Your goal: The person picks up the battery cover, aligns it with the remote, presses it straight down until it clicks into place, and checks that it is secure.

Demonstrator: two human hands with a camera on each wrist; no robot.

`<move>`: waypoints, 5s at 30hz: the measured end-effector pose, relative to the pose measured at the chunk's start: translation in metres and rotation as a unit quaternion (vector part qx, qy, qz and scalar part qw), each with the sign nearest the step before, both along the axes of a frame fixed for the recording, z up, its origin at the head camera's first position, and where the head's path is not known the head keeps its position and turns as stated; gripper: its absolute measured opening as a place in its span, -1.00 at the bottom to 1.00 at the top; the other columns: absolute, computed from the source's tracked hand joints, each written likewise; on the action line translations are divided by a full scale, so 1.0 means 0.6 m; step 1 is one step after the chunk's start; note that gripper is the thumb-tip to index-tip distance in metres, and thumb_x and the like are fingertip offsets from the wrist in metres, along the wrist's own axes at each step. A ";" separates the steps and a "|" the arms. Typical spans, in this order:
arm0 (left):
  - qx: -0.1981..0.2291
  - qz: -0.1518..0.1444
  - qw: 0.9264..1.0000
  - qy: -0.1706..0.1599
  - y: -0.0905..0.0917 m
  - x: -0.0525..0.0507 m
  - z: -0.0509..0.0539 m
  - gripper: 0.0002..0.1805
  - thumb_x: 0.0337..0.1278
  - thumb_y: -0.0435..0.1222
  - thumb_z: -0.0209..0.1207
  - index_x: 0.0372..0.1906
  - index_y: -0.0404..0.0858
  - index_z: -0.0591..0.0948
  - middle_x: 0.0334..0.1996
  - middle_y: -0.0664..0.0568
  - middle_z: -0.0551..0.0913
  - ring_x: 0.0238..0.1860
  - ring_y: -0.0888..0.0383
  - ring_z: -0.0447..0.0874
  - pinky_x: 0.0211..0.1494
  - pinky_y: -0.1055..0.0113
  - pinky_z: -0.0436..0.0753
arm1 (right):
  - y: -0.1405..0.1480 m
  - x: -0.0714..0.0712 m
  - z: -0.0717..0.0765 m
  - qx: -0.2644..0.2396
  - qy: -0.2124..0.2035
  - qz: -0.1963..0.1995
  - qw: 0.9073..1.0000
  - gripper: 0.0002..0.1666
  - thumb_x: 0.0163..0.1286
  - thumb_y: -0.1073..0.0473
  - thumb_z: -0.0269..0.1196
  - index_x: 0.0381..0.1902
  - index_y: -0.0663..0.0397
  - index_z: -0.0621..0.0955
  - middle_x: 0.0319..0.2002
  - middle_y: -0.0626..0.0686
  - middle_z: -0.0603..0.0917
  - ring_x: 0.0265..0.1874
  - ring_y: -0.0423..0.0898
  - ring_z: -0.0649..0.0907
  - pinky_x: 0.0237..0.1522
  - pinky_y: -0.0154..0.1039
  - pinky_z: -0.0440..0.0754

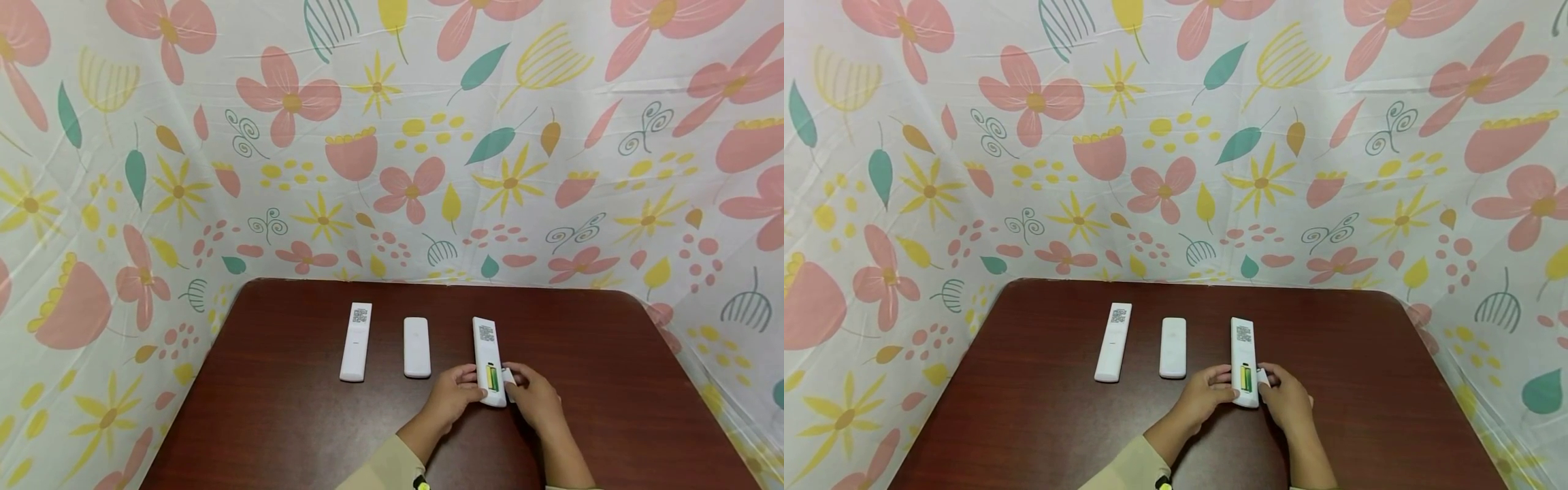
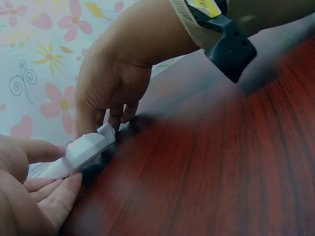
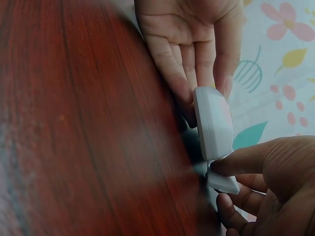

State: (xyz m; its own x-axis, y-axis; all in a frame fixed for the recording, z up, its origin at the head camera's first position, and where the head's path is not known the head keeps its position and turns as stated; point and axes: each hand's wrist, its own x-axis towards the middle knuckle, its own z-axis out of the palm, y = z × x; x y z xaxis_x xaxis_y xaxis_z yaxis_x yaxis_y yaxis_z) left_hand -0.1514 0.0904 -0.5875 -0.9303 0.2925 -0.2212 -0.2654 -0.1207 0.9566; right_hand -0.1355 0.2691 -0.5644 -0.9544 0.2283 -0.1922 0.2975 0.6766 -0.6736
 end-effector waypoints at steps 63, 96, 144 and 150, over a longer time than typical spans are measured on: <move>0.057 -0.019 0.998 -0.003 -0.065 -0.008 0.038 -0.23 -0.10 -0.57 0.27 0.35 -0.22 0.43 0.01 -0.11 0.73 -0.16 0.20 0.72 -0.20 0.39 0.62 | -0.057 0.000 0.026 -0.110 0.094 0.008 0.989 -0.54 0.44 0.20 0.25 0.27 -0.05 0.60 -0.06 0.15 0.72 -0.22 -0.16 0.62 -0.31 -0.37 0.58; 0.125 -0.011 0.992 -0.011 -0.117 -0.005 0.044 -0.17 0.07 -0.58 0.18 0.49 -0.21 0.25 0.23 -0.27 0.59 -0.09 0.11 0.71 0.00 0.21 0.71 | -0.115 -0.017 0.034 -0.174 0.105 0.023 0.979 -0.59 0.39 0.23 0.32 0.19 -0.01 0.64 -0.14 0.17 0.75 -0.32 -0.15 0.61 -0.40 -0.34 0.58; 0.128 0.010 0.992 -0.018 -0.130 -0.002 0.055 -0.11 0.01 -0.60 0.20 0.51 -0.15 0.26 0.21 -0.17 0.59 -0.05 0.13 0.67 -0.07 0.34 0.66 | -0.157 -0.022 0.068 -0.238 0.204 0.105 0.944 -0.72 0.39 0.23 0.33 0.05 0.00 0.67 -0.27 0.12 0.74 -0.36 -0.22 0.61 -0.27 -0.36 0.56; 0.127 0.010 0.992 -0.019 -0.130 -0.002 0.056 -0.11 0.00 -0.60 0.20 0.51 -0.15 0.26 0.21 -0.17 0.59 -0.04 0.12 0.67 -0.07 0.34 0.66 | -0.158 -0.022 0.067 -0.241 0.208 0.106 0.942 -0.72 0.39 0.23 0.33 0.05 0.04 0.67 -0.28 0.14 0.74 -0.36 -0.24 0.61 -0.28 -0.37 0.56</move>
